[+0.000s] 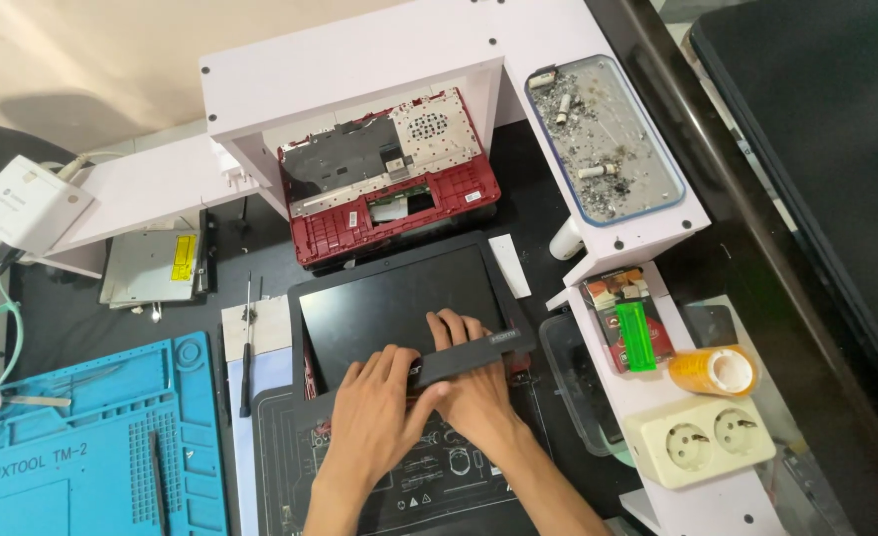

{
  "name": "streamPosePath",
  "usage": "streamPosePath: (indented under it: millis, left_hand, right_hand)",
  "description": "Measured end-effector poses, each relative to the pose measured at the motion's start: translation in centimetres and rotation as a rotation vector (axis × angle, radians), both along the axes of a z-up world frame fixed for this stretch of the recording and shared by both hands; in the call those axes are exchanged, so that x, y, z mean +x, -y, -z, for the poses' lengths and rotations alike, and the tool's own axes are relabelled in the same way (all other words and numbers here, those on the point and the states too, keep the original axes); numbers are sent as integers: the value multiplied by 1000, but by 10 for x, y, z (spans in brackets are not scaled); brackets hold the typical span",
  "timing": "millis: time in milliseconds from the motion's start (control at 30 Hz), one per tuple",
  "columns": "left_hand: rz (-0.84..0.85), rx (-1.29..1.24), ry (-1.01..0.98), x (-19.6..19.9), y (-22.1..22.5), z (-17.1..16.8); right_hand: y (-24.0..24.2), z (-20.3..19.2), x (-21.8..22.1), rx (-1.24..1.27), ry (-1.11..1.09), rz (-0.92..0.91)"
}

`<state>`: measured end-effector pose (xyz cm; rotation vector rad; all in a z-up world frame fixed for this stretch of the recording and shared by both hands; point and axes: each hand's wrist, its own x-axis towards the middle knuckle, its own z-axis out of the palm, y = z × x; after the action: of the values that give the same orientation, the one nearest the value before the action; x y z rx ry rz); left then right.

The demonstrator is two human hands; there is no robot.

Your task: The person disassembles a red Acer laptop at a repair bench. They lift off the keyboard/palm-rest cover, set it aside, reposition the laptop base, then use a screwdriver to unscrew components around the exposed screen and chassis, handling the display panel and small screws.

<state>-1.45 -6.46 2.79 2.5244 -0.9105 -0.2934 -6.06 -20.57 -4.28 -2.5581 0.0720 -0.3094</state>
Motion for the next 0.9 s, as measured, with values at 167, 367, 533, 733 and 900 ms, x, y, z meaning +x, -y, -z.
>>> streamPosePath:
  millis: [167,367,533,733,900]
  left_hand:
    - [-36,-131,76,-2,-1,5]
    - [-91,-71,-58,7,2,-14]
    - [-78,171,-233,36,8,-13]
    - [233,-116,177,87,60,24]
    - [328,-44,418,118,108,57]
  right_hand:
    - [2,2,8,-54,-75,60]
    - [15,-21,21,93,-224,142]
    - [20,-7,20,121,-212,198]
    - [19,7,18,114,-241,214]
    - [20,5,19,227,-289,224]
